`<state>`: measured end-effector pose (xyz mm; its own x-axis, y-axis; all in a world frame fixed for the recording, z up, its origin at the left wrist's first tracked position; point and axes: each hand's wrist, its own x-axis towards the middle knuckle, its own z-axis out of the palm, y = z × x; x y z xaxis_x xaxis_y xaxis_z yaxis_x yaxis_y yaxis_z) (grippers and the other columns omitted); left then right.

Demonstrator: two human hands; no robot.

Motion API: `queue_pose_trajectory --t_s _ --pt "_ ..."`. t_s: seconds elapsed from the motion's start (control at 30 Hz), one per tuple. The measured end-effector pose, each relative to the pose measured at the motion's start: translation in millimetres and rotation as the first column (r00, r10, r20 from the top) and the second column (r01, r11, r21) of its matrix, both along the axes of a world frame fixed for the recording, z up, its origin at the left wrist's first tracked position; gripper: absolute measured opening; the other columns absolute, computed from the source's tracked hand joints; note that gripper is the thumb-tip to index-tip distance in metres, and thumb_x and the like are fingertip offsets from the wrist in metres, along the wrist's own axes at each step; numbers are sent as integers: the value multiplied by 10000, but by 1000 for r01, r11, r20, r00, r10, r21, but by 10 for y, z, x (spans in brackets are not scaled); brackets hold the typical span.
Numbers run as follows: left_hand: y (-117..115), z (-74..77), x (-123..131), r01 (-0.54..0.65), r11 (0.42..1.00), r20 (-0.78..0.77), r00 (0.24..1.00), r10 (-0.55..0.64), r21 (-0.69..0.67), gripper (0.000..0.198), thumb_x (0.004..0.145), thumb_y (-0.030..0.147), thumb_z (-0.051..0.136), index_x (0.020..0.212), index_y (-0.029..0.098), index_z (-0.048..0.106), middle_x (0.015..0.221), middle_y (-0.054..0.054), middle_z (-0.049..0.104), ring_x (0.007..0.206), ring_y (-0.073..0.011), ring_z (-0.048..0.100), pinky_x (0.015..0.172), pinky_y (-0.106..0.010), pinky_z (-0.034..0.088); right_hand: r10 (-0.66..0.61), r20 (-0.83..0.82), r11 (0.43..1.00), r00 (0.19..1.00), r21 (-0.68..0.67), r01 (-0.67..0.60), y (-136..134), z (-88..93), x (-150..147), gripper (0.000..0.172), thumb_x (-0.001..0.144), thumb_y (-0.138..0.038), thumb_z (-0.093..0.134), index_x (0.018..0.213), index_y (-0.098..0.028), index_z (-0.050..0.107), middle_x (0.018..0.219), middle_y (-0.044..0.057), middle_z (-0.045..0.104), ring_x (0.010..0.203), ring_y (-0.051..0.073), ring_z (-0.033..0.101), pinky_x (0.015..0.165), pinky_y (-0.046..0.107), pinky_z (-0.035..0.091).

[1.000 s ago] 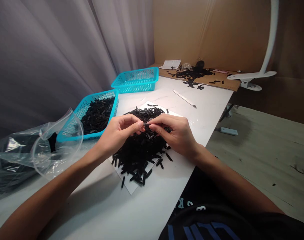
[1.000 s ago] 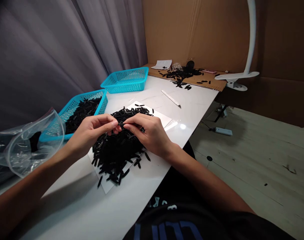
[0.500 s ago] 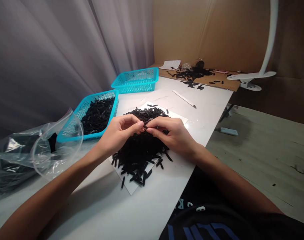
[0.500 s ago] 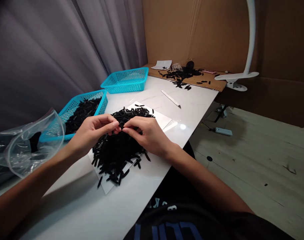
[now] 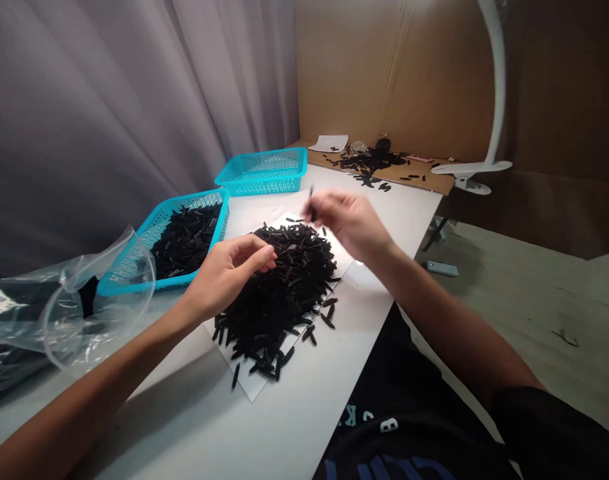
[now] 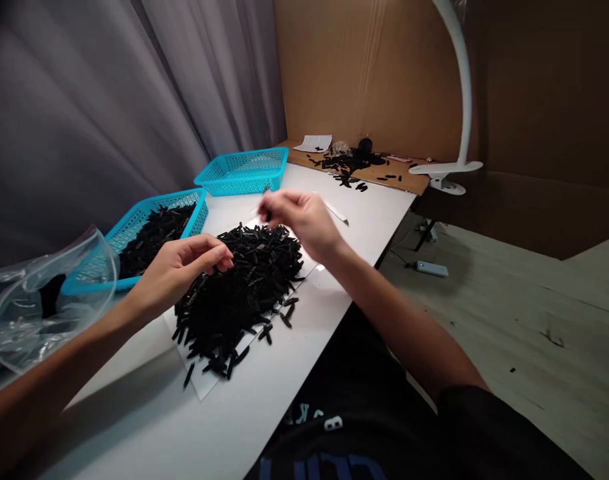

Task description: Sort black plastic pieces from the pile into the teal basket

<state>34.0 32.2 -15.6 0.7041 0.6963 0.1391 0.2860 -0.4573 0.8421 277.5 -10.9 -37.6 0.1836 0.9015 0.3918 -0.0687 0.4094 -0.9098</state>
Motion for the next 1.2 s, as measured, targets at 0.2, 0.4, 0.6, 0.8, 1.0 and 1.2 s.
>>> queue_pose_trajectory --t_s 0.2,0.4,0.6,0.8,1.0,1.2 --pt "16 -6 14 -5 1000 5 1000 5 22 369 940 521 633 822 182 719 789 -40 735 735 -161 665 685 -263 514 -203 -310 979 929 -93 183 503 -35 433 287 910 -419 767 751 -218 636 851 29 705 930 139 719 803 218 648" --pt "-8 -30 5 -64 994 1 998 64 92 314 918 506 686 918 195 730 864 -30 751 790 -167 684 698 -268 504 20 -258 990 966 -131 -55 95 -183 -118 303 820 -460 840 876 -171 769 869 36 756 836 119 721 779 213 624" --pt "-90 6 -3 -123 952 51 992 113 279 233 899 449 741 948 222 758 868 -11 769 763 -163 671 673 -273 494 229 -161 950 960 -178 -257 -245 -99 -452 234 721 -319 914 867 -154 836 769 28 779 737 133 717 672 236 582" --pt "-135 26 1 -129 897 100 990 96 422 132 885 361 771 893 229 783 812 0 779 690 -148 656 650 -279 502 136 -193 983 972 -99 -158 -372 -96 -548 195 713 -252 916 864 -187 811 813 4 793 707 127 722 704 267 615" --pt "-234 80 0 -147 815 199 979 40 561 24 877 226 777 861 210 769 770 4 766 648 -126 643 613 -256 482 67 -169 995 983 -60 -78 -466 -104 -586 190 718 -236 925 866 -190 815 790 7 796 702 126 735 696 256 632" --pt "-259 91 17 -138 799 194 981 27 585 45 885 255 787 877 218 764 751 14 754 625 -122 631 602 -256 473 22 -128 999 992 -42 -27 -512 -107 -574 154 731 -228 913 861 -204 834 805 21 813 717 149 752 714 291 663"
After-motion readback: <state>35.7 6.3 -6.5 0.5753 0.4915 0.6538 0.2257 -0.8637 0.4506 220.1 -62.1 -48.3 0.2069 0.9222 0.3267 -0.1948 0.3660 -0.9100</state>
